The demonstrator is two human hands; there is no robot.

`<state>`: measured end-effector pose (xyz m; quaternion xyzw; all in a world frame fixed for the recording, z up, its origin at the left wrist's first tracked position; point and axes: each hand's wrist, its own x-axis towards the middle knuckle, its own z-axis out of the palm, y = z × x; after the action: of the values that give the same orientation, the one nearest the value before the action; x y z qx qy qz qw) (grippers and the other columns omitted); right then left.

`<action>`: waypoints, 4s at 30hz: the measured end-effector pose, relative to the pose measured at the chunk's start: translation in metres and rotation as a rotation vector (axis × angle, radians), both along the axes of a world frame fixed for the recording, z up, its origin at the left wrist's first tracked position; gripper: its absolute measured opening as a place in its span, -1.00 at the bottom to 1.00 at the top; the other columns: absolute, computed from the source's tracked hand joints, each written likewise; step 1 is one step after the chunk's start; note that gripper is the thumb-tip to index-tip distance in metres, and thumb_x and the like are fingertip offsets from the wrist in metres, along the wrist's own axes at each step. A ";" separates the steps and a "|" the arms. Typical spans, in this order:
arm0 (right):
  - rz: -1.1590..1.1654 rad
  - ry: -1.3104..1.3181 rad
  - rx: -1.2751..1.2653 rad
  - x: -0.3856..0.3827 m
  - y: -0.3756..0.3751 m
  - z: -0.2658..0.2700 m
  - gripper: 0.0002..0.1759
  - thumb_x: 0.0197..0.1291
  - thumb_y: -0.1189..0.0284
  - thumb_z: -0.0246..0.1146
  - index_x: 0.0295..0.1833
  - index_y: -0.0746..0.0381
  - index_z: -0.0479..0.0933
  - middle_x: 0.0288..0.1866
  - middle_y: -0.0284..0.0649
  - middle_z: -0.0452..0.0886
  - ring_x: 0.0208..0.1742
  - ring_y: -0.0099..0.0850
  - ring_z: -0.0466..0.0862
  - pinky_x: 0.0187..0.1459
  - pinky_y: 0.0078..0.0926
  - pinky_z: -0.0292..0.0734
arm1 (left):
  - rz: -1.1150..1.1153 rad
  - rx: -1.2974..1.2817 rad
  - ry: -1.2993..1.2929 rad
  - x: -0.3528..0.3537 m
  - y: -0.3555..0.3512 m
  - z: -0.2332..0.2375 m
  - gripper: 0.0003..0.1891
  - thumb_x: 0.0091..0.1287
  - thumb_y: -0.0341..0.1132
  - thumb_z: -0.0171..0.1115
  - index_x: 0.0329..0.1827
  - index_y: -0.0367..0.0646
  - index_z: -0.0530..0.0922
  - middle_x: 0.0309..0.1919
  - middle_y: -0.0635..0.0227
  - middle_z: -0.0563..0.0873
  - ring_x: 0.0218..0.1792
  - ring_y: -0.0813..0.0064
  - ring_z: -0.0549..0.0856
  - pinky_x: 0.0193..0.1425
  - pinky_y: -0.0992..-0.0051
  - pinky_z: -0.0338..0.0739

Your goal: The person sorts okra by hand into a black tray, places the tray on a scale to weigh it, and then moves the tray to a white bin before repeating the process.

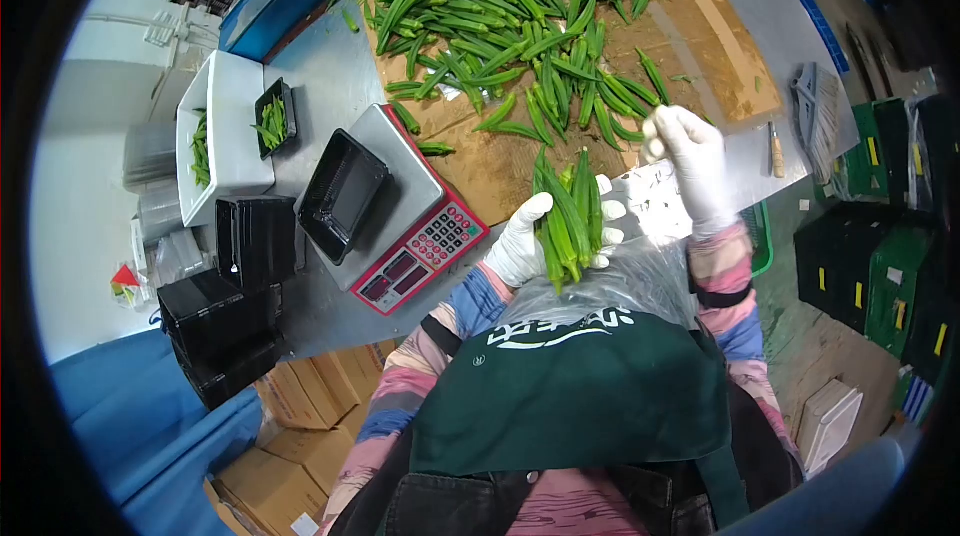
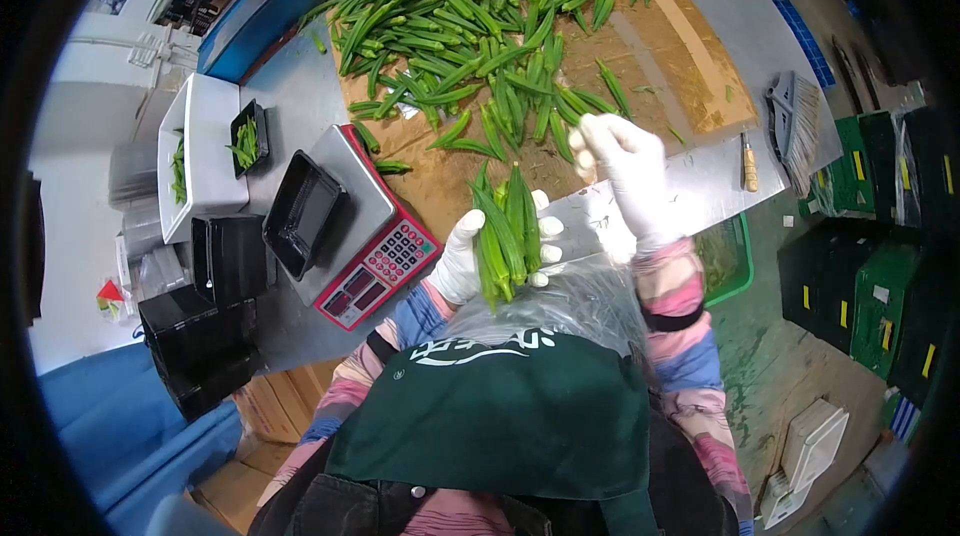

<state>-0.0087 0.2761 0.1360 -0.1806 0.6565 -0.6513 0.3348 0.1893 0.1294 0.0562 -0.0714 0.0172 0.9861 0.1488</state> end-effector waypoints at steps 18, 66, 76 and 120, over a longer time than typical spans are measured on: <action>0.090 0.169 0.022 0.052 -0.017 0.019 -0.84 0.43 0.43 0.26 -0.04 0.32 0.63 -0.19 -0.34 0.66 -0.17 -0.57 0.62 -0.03 -0.57 0.51 | -0.001 -0.041 -0.021 0.006 -0.001 0.003 -0.05 0.24 0.17 0.39 0.65 0.01 0.22 0.53 -0.06 0.36 0.46 -0.33 0.40 0.38 -0.39 0.39; 0.246 0.313 0.176 0.021 -0.045 -0.087 -0.69 0.22 0.49 0.44 0.08 0.27 0.68 0.02 -0.29 0.74 -0.02 -0.53 0.70 0.03 -0.54 0.60 | 0.553 -1.184 -0.455 0.073 -0.037 0.043 -0.31 0.51 -0.30 0.30 0.60 -0.26 0.20 0.35 0.17 0.58 0.26 0.48 0.61 0.37 0.45 0.51; 0.632 0.214 0.107 0.095 -0.048 -0.048 -0.67 0.35 0.57 0.31 0.21 0.35 0.64 0.13 -0.21 0.75 0.08 -0.51 0.68 0.20 -0.50 0.55 | 0.523 -1.207 -0.451 0.064 -0.024 0.030 -0.67 0.58 -0.33 0.12 0.33 -0.24 0.47 -0.05 0.32 0.70 -0.11 0.61 0.65 0.04 0.51 0.59; 0.586 0.071 0.424 0.126 -0.044 -0.103 -0.70 0.45 0.37 0.31 0.18 0.28 0.68 -0.01 -0.22 0.77 -0.02 -0.49 0.70 0.05 -0.52 0.60 | 0.609 -1.386 -1.026 0.255 -0.203 0.028 -0.61 0.51 -0.26 0.18 0.24 -0.38 0.49 -0.18 0.16 0.71 -0.39 0.33 0.80 -0.46 0.49 0.71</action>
<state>0.1171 0.2323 0.0332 -0.3101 0.7088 -0.3704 0.5140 0.4447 -0.0733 0.0844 -0.5757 0.5178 0.5989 -0.2044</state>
